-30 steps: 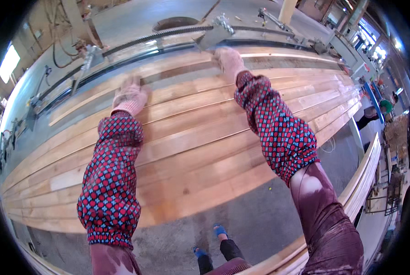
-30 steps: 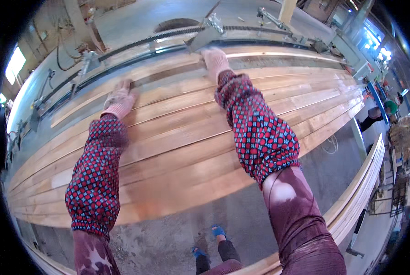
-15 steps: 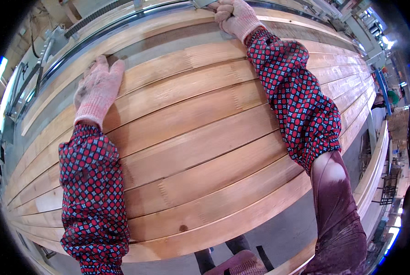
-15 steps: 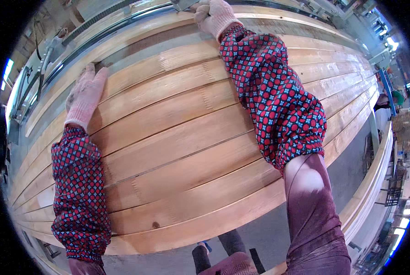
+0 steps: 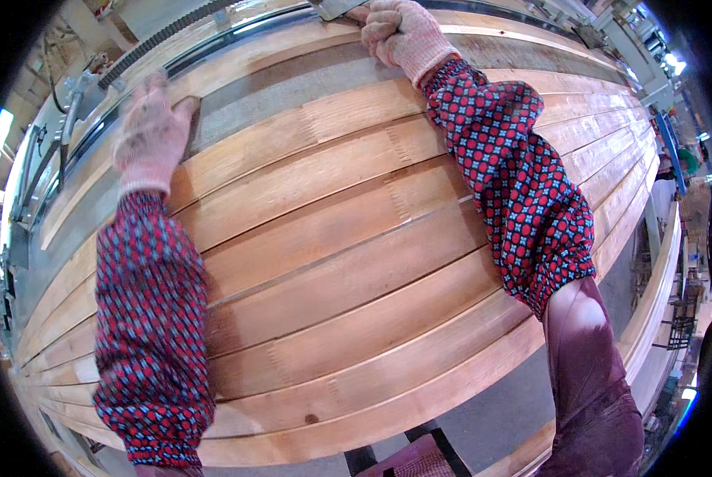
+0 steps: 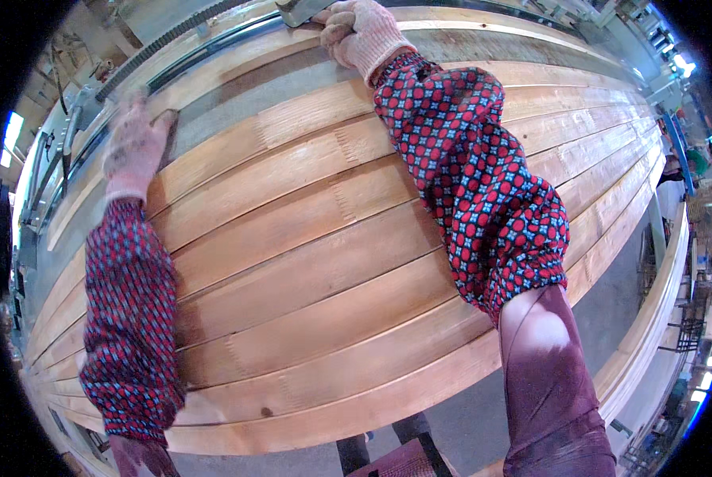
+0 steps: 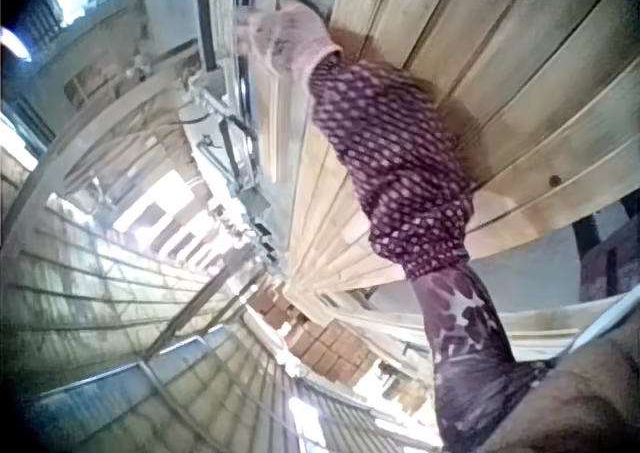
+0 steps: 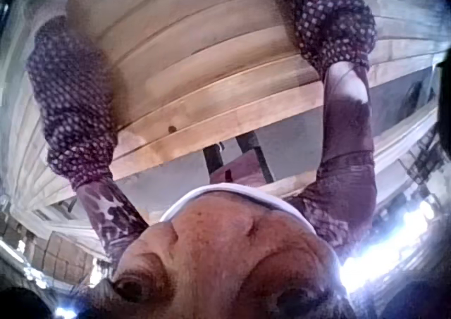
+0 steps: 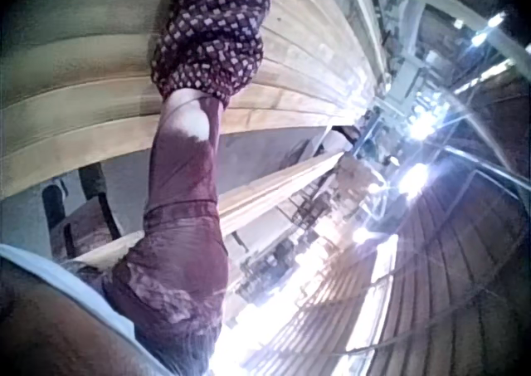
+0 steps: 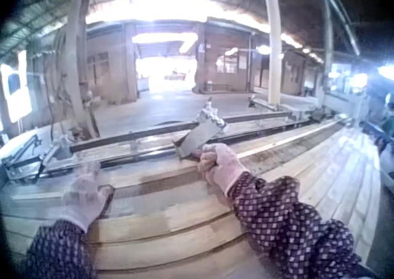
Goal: The person gathers long wooden planks from a conveyor belt and stacks them in a pile on the floor. The person repeatedly lifts bundles of planks and places them onto a growing stack, organizing the wood in a workshop environment.
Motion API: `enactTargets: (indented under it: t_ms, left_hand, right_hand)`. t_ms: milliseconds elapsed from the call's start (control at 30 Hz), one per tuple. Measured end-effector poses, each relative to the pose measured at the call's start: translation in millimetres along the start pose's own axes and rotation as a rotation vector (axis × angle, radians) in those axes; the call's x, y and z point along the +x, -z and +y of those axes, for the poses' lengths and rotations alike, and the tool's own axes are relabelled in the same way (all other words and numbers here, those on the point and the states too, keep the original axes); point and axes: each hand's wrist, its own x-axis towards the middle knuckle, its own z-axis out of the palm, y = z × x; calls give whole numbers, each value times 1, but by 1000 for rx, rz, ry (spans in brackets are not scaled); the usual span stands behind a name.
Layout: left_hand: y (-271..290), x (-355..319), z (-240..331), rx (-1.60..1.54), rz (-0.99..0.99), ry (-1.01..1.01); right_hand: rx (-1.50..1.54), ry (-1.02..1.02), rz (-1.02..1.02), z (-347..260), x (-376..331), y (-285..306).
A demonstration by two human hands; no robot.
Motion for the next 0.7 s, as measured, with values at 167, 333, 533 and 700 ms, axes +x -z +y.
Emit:
enactTargets:
  t_ms: [167, 333, 533, 700]
  left_hand:
    - [-19, 14, -36, -86, -290, -46]
    - [-9, 18, -19, -163, -386, -21]
    - [-17, 20, -12, -315, -269, -32]
    - [-3, 8, -34, -194, -284, -74]
  right_hand:
    - [-47, -15, 101, 10, 4, -26]
    - [-180, -12, -68, -11, 8, 8]
    - [-135, 74, -59, -6, -13, 7]
    - [-127, -50, -27, 7, -12, -12]
